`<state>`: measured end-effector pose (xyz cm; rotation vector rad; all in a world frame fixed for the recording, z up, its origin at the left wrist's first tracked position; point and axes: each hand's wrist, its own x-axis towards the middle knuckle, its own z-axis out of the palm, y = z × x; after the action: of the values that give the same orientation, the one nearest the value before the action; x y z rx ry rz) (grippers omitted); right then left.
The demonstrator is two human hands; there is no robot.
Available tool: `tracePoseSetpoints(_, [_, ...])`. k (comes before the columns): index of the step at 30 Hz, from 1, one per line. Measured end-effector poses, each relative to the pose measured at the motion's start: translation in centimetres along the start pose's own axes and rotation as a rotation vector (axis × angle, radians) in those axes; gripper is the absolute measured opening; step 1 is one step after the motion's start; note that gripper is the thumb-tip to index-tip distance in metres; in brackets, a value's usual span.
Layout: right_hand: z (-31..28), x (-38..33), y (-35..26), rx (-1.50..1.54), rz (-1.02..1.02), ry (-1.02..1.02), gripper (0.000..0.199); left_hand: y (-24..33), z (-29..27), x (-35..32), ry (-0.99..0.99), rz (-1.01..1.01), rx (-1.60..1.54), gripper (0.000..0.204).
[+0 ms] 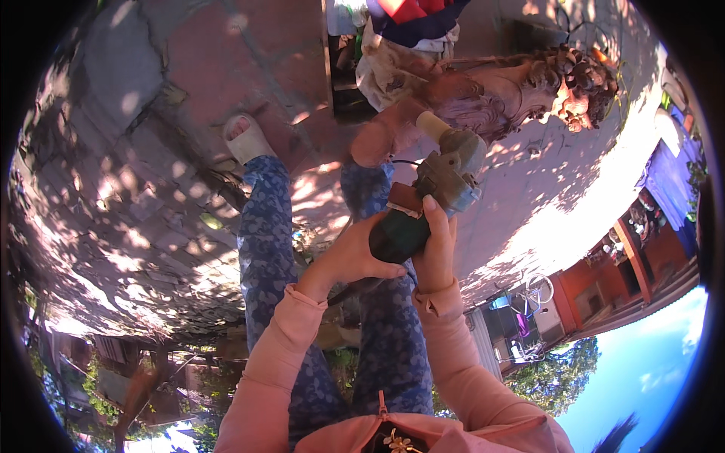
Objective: The person uses a handheld rotary carving tool to shape a large piece of wood. They hold the tool with both hands and move it along the wood surface, occasionally pausing to reposition the wood or adjust their grip.
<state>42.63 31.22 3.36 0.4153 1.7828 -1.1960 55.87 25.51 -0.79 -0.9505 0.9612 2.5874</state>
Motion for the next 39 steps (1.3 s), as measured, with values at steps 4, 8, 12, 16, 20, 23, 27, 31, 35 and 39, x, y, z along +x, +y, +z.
tracePoseSetpoints(4, [1.2, -0.1, -1.4, 0.123, -0.008, 0.066, 0.043, 0.5, -0.2, 0.3, -0.042, -0.06, -0.059, 0.077])
tracePoseSetpoints(8, [0.5, 0.4, -0.7, 0.108, -0.021, 0.067, 0.044, 0.4, -0.3, 0.6, -0.039, -0.036, -0.04, 0.075])
tracePoseSetpoints(12, [0.0, 0.7, 1.2, 0.071, 0.021, 0.012, 0.048, 0.2, -0.9, 0.1, -0.001, -0.064, 0.008, 0.076])
tracePoseSetpoints(16, [-0.6, 0.7, 1.6, 0.129, 0.076, -0.025, 0.054, 1.9, -0.5, -0.9, 0.046, -0.104, 0.073, 0.076])
tracePoseSetpoints(20, [-0.3, 0.8, 0.0, 0.077, 0.041, 0.008, 0.049, 1.8, -0.3, 0.2, -0.009, -0.102, 0.039, 0.077])
tracePoseSetpoints(23, [0.4, 0.3, -1.3, 0.074, 0.021, 0.035, 0.044, 1.0, -0.5, 1.0, -0.068, -0.038, -0.074, 0.078])
tracePoseSetpoints(27, [-0.1, 0.1, 0.3, 0.147, 0.056, 0.039, 0.044, 1.2, -0.3, -0.2, -0.007, -0.083, -0.006, 0.08])
tracePoseSetpoints(31, [-0.1, 0.0, 0.9, 0.21, 0.098, 0.012, 0.045, 1.3, -0.4, -1.0, 0.023, -0.099, 0.053, 0.082])
tracePoseSetpoints(35, [1.6, -0.2, -0.8, 0.109, -0.039, 0.054, 0.042, 0.6, -0.8, 0.4, -0.045, -0.022, -0.021, 0.084])
tracePoseSetpoints(39, [1.9, -0.1, -0.7, 0.05, -0.091, 0.126, 0.042, -0.8, -1.2, 1.1, -0.107, -0.034, -0.096, 0.081])
